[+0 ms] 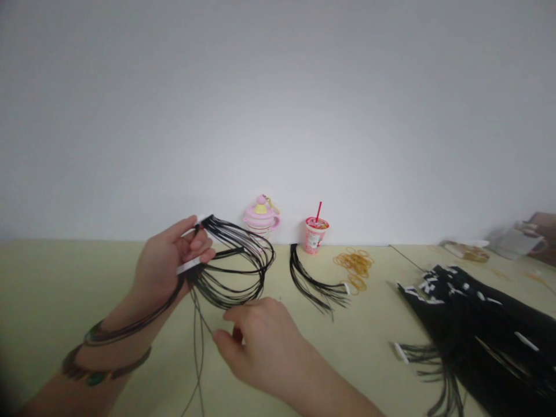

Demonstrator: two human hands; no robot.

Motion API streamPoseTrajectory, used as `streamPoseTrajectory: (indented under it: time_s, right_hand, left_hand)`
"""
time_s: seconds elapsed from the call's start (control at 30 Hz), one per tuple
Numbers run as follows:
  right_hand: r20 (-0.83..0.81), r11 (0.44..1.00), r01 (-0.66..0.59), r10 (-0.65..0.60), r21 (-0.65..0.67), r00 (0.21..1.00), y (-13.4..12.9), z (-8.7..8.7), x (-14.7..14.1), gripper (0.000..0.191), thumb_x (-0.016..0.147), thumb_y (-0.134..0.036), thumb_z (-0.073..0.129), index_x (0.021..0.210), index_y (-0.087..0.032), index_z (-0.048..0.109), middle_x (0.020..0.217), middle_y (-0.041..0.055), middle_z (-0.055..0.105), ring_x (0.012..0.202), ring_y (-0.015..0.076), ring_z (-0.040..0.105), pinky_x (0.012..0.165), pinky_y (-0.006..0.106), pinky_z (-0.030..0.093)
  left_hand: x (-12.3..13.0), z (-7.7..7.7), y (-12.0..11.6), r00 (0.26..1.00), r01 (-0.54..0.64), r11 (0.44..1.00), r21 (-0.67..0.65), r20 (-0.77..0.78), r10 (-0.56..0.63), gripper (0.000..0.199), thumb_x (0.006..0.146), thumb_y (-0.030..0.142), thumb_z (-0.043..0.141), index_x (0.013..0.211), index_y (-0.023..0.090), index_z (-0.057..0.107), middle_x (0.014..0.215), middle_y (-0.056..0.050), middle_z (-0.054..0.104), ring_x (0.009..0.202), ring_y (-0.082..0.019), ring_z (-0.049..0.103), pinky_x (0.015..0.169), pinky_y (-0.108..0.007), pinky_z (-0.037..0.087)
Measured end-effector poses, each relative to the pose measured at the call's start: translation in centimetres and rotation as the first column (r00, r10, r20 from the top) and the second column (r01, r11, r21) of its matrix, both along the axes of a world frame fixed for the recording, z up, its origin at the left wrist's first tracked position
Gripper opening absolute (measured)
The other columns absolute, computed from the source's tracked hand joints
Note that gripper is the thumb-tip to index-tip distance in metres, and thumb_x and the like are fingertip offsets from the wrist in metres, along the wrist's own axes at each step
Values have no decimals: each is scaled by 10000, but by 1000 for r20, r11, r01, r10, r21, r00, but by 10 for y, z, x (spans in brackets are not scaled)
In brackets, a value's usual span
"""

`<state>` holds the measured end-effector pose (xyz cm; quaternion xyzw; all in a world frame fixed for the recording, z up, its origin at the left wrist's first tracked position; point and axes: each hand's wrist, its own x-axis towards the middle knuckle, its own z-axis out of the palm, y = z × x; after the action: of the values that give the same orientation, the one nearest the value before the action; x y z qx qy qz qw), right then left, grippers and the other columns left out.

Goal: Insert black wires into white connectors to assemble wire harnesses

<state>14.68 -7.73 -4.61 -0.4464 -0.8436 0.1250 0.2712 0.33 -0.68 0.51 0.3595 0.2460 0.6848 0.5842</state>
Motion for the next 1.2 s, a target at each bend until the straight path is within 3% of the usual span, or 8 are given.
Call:
streamPoseTrajectory:
  time_s: [0.17, 0.27, 0.37, 0.47, 0.77, 1.03, 1.2]
  right_hand:
    - [-113, 998, -39, 44, 45, 993, 7, -6, -8, 171, 809, -288, 507, 728, -179, 612, 538, -29, 547, 508, 62, 491, 529, 161, 318]
    - [-170, 996, -18, 32, 84, 985, 6, -5, -12, 276, 817, -230, 474, 551, -158, 478, 488, -47, 432, 482, 46, 410, 502, 157, 271]
    - [-234, 994, 29, -4, 106, 972, 6, -5, -13, 289, 767, -172, 487, 498, -150, 382, 459, -58, 363, 444, 35, 341, 472, 159, 233]
    - [-258, 993, 30, 1, 115, 966, 6, -5, -13, 260, 727, -140, 494, 500, -150, 367, 464, -62, 370, 444, 29, 337, 476, 155, 233]
    - [-229, 997, -60, 72, 58, 971, 1, 5, -5, 296, 852, -186, 402, 563, -159, 346, 511, -54, 345, 484, 41, 349, 487, 181, 215]
    - [-162, 993, -23, 41, 112, 986, 0, 8, -3, 250, 847, -170, 407, 600, -165, 368, 543, -47, 381, 511, 52, 379, 508, 197, 226]
    - [-96, 996, -49, 56, 72, 994, -2, 13, 2, 223, 882, -181, 371, 661, -171, 397, 616, -30, 441, 595, 71, 437, 562, 191, 273]
  left_hand:
    - [8, -1, -6, 999, -35, 998, 61, -1, 35, 235, 754, 248, 501, 566, 179, 377, 407, 57, 381, 336, -49, 276, 342, -188, 330]
    - [21, -7, -12, 999, 2, 999, 54, -46, 1, 237, 759, 270, 509, 581, 181, 381, 402, 64, 390, 328, -47, 262, 333, -191, 326]
    - [31, -14, -17, 995, 57, 998, 24, -84, -55, 248, 765, 285, 514, 585, 183, 378, 401, 70, 396, 323, -46, 257, 322, -192, 324]
    - [35, -17, -17, 992, 88, 996, 15, -96, -87, 265, 771, 289, 513, 577, 182, 366, 401, 71, 399, 326, -44, 250, 325, -193, 329]
    - [31, -16, -17, 993, 83, 996, 24, -90, -80, 233, 774, 286, 508, 603, 185, 385, 418, 68, 399, 341, -49, 261, 338, -193, 323]
    - [31, -17, -15, 992, 97, 995, 13, -80, -96, 223, 753, 285, 524, 602, 181, 396, 416, 65, 408, 333, -45, 264, 338, -193, 326]
    - [31, -17, -15, 993, 96, 995, 22, -75, -94, 226, 750, 283, 525, 595, 185, 393, 412, 70, 404, 331, -48, 263, 331, -186, 323]
